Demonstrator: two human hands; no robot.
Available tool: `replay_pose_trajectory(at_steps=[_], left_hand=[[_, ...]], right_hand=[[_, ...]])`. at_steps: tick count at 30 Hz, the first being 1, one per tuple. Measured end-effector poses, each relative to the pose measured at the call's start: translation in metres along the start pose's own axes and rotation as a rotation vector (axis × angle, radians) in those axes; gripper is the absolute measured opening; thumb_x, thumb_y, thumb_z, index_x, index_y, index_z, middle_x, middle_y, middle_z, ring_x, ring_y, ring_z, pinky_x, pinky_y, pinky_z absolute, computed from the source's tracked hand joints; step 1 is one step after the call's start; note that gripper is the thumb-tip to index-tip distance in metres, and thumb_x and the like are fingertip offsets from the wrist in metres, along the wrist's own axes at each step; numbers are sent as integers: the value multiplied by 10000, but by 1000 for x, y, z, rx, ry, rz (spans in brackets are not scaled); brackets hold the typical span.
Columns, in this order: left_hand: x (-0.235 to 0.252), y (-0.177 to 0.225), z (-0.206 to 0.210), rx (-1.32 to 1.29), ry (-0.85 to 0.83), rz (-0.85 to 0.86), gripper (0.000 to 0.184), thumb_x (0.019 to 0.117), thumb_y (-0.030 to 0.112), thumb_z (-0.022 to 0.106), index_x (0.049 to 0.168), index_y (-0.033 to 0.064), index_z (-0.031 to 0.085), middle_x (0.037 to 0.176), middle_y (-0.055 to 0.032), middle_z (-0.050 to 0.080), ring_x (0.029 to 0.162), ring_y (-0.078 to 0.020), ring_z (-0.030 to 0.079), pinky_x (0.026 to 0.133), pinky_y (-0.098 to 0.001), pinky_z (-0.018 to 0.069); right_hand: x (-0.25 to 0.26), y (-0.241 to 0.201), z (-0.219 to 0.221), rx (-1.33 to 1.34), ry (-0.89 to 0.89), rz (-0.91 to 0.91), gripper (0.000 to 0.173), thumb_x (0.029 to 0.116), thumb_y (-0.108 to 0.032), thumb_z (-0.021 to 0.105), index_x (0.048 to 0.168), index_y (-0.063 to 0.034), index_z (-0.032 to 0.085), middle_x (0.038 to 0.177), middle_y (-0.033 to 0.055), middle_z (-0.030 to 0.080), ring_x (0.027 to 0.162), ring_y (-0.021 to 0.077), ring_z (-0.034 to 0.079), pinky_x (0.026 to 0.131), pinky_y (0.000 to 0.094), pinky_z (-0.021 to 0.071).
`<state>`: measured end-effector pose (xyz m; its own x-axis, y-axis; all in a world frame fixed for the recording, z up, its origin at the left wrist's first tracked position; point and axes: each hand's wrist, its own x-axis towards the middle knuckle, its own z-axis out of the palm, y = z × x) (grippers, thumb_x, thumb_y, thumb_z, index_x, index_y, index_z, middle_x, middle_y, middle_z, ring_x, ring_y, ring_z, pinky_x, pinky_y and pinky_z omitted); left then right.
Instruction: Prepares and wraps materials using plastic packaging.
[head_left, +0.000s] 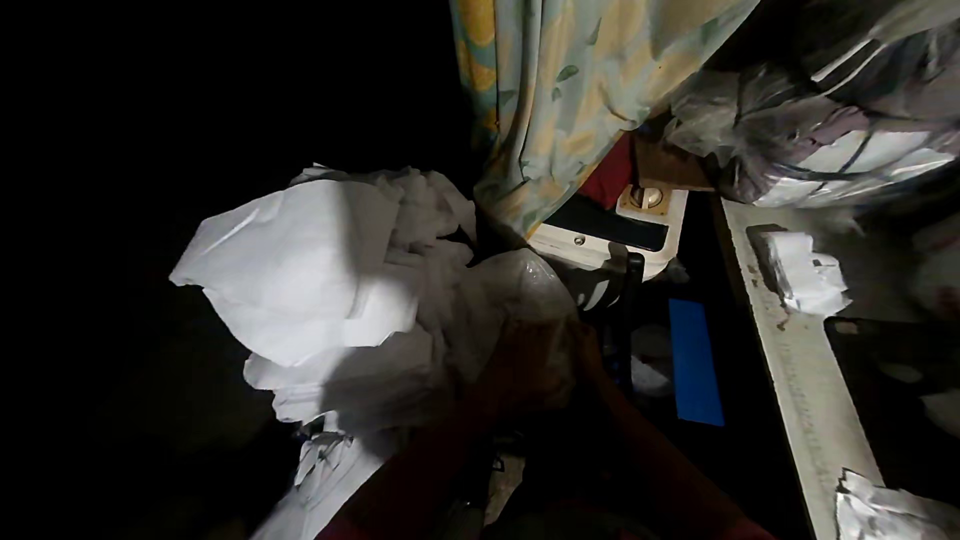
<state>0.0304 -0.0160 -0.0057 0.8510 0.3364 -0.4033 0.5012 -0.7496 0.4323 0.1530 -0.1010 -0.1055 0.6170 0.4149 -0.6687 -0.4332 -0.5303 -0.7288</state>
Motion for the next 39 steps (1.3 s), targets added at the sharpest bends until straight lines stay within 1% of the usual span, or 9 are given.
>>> replay_pose_trajectory(at_steps=[6,11,14,16,24,29,31,35,39], left_hand=[[-46,-9,25,-61,-53,-290,1008,893,599,691,1630,82,237,1659,-180,290,1540,-369,251,1264,-508,163],[-46,-17,53,-193,83,-215,546,1001,262,619,1476,16,512,1490,-196,536,1434,-377,437,1237,-528,238],[-55,-9,46,-251,-73,-280,465,1062,201,540,1455,-44,503,1524,-239,477,1462,-377,395,1219,-483,283],[-44,-10,46,-116,-25,-285,555,1057,302,530,1519,6,450,1566,-216,439,1491,-390,347,1248,-554,181],[-58,-32,31,-73,-46,-392,862,849,391,799,1557,90,412,1598,-183,390,1481,-395,349,1194,-565,313],[-38,-6,6,-259,13,-130,405,1087,172,431,1442,14,545,1520,-214,488,1444,-371,421,1220,-482,285],[-15,-7,13,-286,66,-121,416,1110,222,401,1421,-18,540,1462,-228,540,1389,-349,499,1182,-447,368],[18,-16,10,-152,-95,-425,661,1059,394,515,1496,-91,413,1600,-334,287,1525,-458,230,1239,-523,240],[29,-2,1,-71,-108,-338,649,997,434,624,1448,-19,509,1464,-267,509,1412,-420,439,1170,-557,347]], right_hand=[[-10,-19,0,-272,80,-182,563,1032,-182,603,1483,70,379,1420,315,505,1280,391,554,1062,488,476],[-71,-54,16,-751,-243,-1022,359,948,-33,597,1296,41,650,1299,275,638,1246,419,600,1070,494,489],[-70,-60,33,-1045,-665,-879,434,1060,-216,506,1458,-45,532,1437,214,567,1377,375,506,1165,498,386],[-55,-67,25,-1203,-597,-664,452,1061,-250,505,1458,-33,519,1428,224,564,1360,385,515,1146,537,394],[-51,-79,-44,-1530,-415,-549,382,1042,-99,467,1388,27,568,1406,277,550,1346,433,510,1107,571,418],[-71,-63,-36,-1574,-686,-668,439,1017,-68,509,1454,-32,521,1454,252,533,1435,430,414,1210,617,226],[-80,-58,-37,-1604,-742,-641,391,1036,-104,490,1412,-9,545,1329,252,611,1325,435,516,1170,596,299],[-104,-75,-53,-1657,-778,-481,325,1032,-137,539,1312,13,607,1251,265,641,1235,461,576,1082,606,416],[-109,-76,-52,-1655,-777,-490,294,1026,-101,529,1285,12,611,1220,241,657,1203,424,601,1087,570,413]])
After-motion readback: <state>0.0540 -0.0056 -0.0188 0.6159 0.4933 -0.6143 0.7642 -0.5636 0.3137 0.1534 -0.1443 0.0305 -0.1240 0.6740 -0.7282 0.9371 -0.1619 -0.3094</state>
